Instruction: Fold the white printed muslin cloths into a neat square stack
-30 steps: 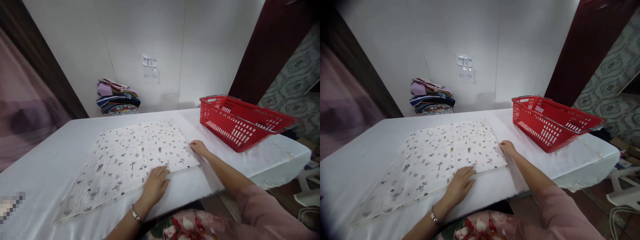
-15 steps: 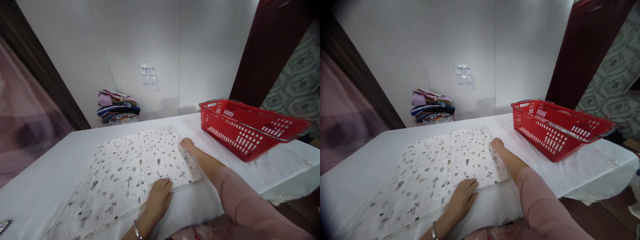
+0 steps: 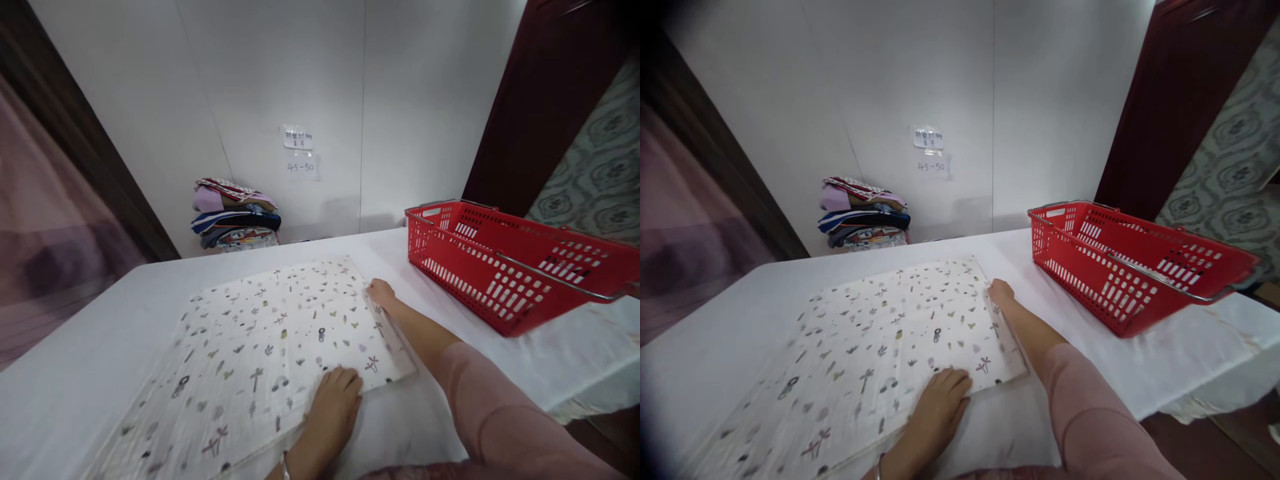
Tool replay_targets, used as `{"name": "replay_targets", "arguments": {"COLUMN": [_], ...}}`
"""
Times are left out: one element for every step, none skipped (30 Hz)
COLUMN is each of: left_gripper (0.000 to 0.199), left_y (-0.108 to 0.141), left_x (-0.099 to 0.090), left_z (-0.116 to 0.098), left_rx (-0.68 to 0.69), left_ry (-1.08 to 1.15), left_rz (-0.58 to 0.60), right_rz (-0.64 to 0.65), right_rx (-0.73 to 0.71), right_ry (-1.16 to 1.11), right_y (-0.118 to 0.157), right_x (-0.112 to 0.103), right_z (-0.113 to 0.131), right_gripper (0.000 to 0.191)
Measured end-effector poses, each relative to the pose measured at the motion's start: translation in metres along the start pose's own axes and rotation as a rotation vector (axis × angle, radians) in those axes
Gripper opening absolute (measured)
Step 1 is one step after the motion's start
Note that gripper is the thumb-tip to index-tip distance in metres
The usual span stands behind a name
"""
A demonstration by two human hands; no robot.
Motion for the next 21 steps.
{"name": "replay_targets", "arguments": {"left_gripper": [0.022, 0.021, 0.02, 0.019, 0.019, 0.018, 0.018, 0.017, 0.017, 0.017, 0.017, 0.017, 0.017, 0.017, 0.016, 0.015, 0.014, 0.012, 0.011, 0.011, 0.011], "left_y": [-0.001, -0.002, -0.003, -0.004, -0.004, -0.005, -0.005, -0.005, -0.005, -0.005, -0.005, -0.005, -0.005, -0.006, -0.006, -0.007, -0.007, -0.008, -0.008, -0.008, -0.008], "left_x": [0.0, 0.001, 0.002, 0.003, 0.005, 0.008, 0.01, 0.012, 0.014, 0.016, 0.018, 0.02, 0.022, 0.024, 0.025, 0.027, 0.028, 0.029, 0.031, 0.032, 0.033], "left_z": [0.0, 0.001, 0.001, 0.002, 0.003, 0.003, 0.004, 0.005, 0.006, 0.007, 0.009, 0.01, 0.011, 0.011, 0.012, 0.013, 0.014, 0.015, 0.016, 0.016, 0.017], "left_rx": [-0.003, -0.004, -0.002, 0.0, 0.002, 0.006, 0.008, 0.01, 0.01, 0.013, 0.015, 0.019, 0.027, 0.036, 0.045, 0.053, 0.059, 0.065, 0.067, 0.071, 0.076], "left_ry": [-0.007, -0.015, -0.025, -0.035, -0.044, -0.051, -0.056, -0.058, -0.059, -0.059, -0.062, -0.067, -0.074, -0.081, -0.087, -0.092, -0.097, -0.102, -0.108, -0.117, -0.127], "left_rz": [-0.002, -0.004, -0.006, -0.007, -0.009, -0.011, -0.017, -0.024, -0.032, -0.041, -0.048, -0.055, -0.062, -0.07, -0.079, -0.087, -0.095, -0.105, -0.116, -0.126, -0.135], "right_rz": [0.006, 0.012, 0.015, 0.016, 0.014, 0.01, 0.002, -0.009, -0.021, -0.031, -0.037, -0.04, -0.039, -0.035, -0.031, -0.027, -0.023, -0.02, -0.017, -0.016, -0.016], "right_rx": [-0.004, -0.007, -0.011, -0.015, -0.018, -0.022, -0.027, -0.032, -0.036, -0.039, -0.04, -0.039, -0.036, -0.034, -0.031, -0.031, -0.031, -0.034, -0.037, -0.04, -0.044], "right_ry": [0.011, 0.024, 0.036, 0.048, 0.059, 0.07, 0.08, 0.09, 0.1, 0.11, 0.118, 0.126, 0.131, 0.135, 0.138, 0.139, 0.14, 0.14, 0.141, 0.141, 0.14], "right_y": [-0.003, -0.006, -0.01, -0.013, -0.017, -0.019, -0.021, -0.022, -0.023, -0.023, -0.023, -0.023, -0.024, -0.025, -0.026, -0.028, -0.031, -0.033, -0.036, -0.039, -0.041], "right_x": [-0.001, -0.001, -0.002, -0.003, -0.004, -0.005, -0.005, -0.005, -0.005, -0.005, -0.004, -0.004, -0.003, -0.003, -0.003, -0.003, -0.004, -0.005, -0.006, -0.007, -0.008], "right_z": [0.002, 0.005, 0.008, 0.011, 0.014, 0.017, 0.019, 0.021, 0.023, 0.023, 0.024, 0.023, 0.023, 0.023, 0.023, 0.024, 0.026, 0.028, 0.03, 0.032, 0.035], "right_gripper": [0.022, 0.023, 0.024, 0.025, 0.026, 0.027, 0.028, 0.028, 0.029, 0.029, 0.03, 0.03, 0.029, 0.029, 0.029, 0.03, 0.031, 0.032, 0.033, 0.033, 0.033]}}
Point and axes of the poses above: each hand's wrist, its own y-axis away from the middle knuckle, its own x-axis out of the palm, z = x × y, the point moved 6 cm from there along -y, towards the middle knuckle, and after that the axes turned 13 degrees about z, right-handed, at the moved point
